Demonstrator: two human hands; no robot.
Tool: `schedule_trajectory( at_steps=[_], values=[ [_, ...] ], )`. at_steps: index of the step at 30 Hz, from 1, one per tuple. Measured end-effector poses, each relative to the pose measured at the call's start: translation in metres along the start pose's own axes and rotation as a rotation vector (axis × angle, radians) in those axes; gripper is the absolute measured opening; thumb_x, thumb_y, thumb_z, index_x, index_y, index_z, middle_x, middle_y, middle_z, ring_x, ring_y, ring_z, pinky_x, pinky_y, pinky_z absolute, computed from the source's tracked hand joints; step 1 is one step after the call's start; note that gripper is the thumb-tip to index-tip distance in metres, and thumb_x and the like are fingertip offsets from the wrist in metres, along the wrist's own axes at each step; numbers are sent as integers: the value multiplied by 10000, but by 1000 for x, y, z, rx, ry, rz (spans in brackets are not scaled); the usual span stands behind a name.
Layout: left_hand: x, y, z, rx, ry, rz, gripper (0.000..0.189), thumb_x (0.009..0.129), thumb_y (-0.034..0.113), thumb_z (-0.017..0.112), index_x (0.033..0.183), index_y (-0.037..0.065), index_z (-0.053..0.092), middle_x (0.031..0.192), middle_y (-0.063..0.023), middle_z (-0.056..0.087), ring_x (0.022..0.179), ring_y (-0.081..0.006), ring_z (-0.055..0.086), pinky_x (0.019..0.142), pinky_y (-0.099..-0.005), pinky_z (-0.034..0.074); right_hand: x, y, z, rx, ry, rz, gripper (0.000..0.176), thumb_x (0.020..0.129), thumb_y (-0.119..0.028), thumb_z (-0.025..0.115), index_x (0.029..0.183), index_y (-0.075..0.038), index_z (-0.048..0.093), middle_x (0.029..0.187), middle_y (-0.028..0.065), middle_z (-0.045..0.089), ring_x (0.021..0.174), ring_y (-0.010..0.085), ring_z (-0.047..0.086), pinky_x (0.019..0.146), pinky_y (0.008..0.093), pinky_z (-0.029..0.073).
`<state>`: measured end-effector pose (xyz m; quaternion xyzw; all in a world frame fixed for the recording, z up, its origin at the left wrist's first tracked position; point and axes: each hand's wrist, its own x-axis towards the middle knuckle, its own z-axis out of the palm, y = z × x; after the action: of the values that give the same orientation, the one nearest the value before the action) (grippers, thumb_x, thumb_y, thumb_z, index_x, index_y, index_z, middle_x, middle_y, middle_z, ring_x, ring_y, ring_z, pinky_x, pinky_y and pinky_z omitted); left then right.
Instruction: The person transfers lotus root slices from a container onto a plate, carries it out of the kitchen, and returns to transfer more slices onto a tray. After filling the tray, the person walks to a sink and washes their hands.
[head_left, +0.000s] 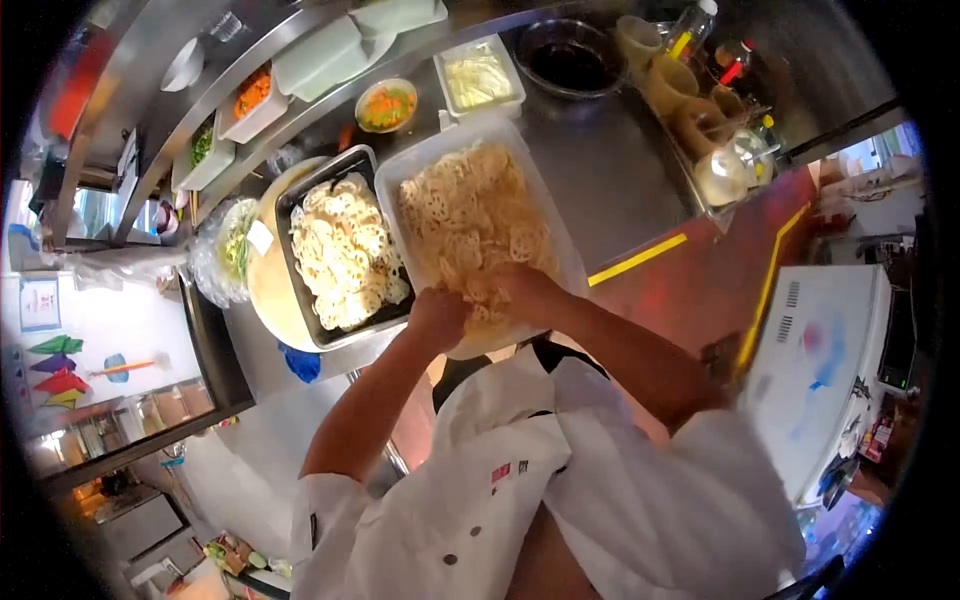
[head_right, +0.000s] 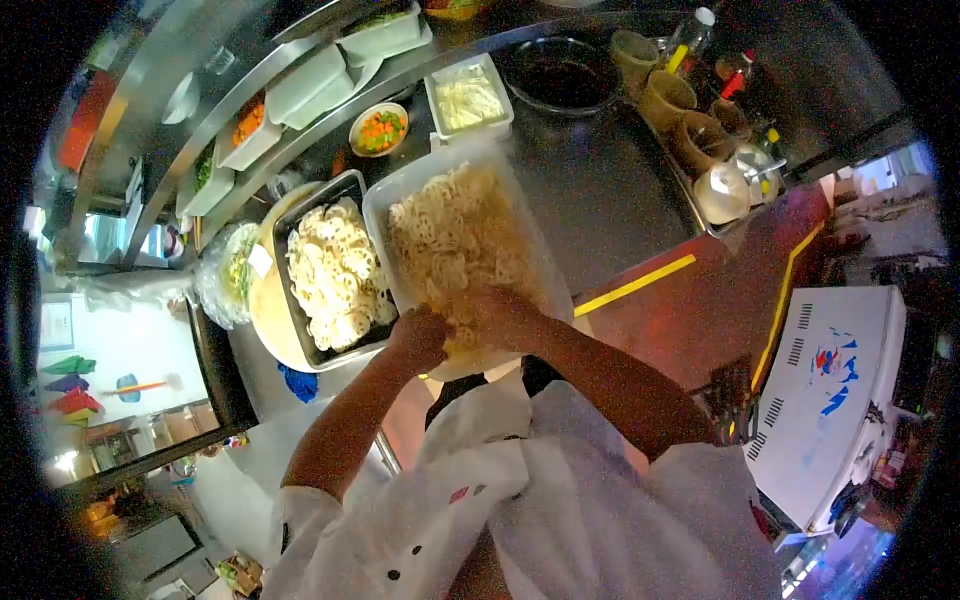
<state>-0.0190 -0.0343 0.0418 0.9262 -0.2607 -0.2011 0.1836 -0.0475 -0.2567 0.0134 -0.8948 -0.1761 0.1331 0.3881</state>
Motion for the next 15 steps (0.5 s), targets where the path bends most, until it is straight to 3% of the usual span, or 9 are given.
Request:
schedule_trajectory(
  at_steps=[2, 4, 6, 10, 13, 15],
  values=[
    [18, -6, 5, 631, -562, 301, 239, 769, 238, 701, 972, 122, 747, 947, -67, 728, 988, -267, 693, 833, -449, 532, 4, -16, -13, 63, -22, 71, 297, 795, -88, 690, 1083, -22, 660, 1118, 190, 646, 1047, 386, 626, 930, 451, 499],
    [29, 9, -6, 651, -601, 312, 229, 743, 200, 715, 956, 125, 753, 954, -51, 740, 975, -264, 706, 804, -456, 548, 4, -24, -23, 21, -125, 122, 346, 799, -114, 687, 1134, -31, 666, 1112, 192, 652, 1065, 377, 627, 938, 438, 503],
    [40, 12, 2, 617, -771, 171, 210, 733, 164, 716, 934, 116, 753, 952, -64, 748, 950, -280, 719, 768, -441, 566, 4, -16, -19, 40, -105, 162, 342, 808, -117, 677, 1139, -34, 667, 1108, 195, 654, 1062, 372, 630, 935, 436, 505],
    [50, 8, 20, 584, -886, 254, 248, 729, 123, 704, 973, 108, 745, 960, -77, 751, 933, -293, 727, 741, -429, 578, -4, 2, -14, 98, -62, 216, 323, 837, -137, 653, 1143, -35, 669, 1105, 200, 659, 1029, 359, 648, 917, 431, 515],
    [47, 9, 23, 695, -873, 433, 267, 732, 95, 681, 990, 110, 746, 954, -94, 746, 928, -309, 720, 754, -435, 574, -10, -5, -25, 175, -14, 276, 320, 848, -138, 646, 1149, -32, 671, 1109, 195, 666, 998, 346, 664, 901, 419, 525],
    [48, 3, 9, 553, -724, 535, 282, 762, 116, 641, 1029, 116, 734, 957, -127, 739, 917, -335, 713, 774, -444, 569, -13, -1, -25, 196, 40, 276, 319, 855, -147, 645, 1152, -31, 672, 1101, 194, 673, 990, 339, 671, 894, 415, 528]
  ],
)
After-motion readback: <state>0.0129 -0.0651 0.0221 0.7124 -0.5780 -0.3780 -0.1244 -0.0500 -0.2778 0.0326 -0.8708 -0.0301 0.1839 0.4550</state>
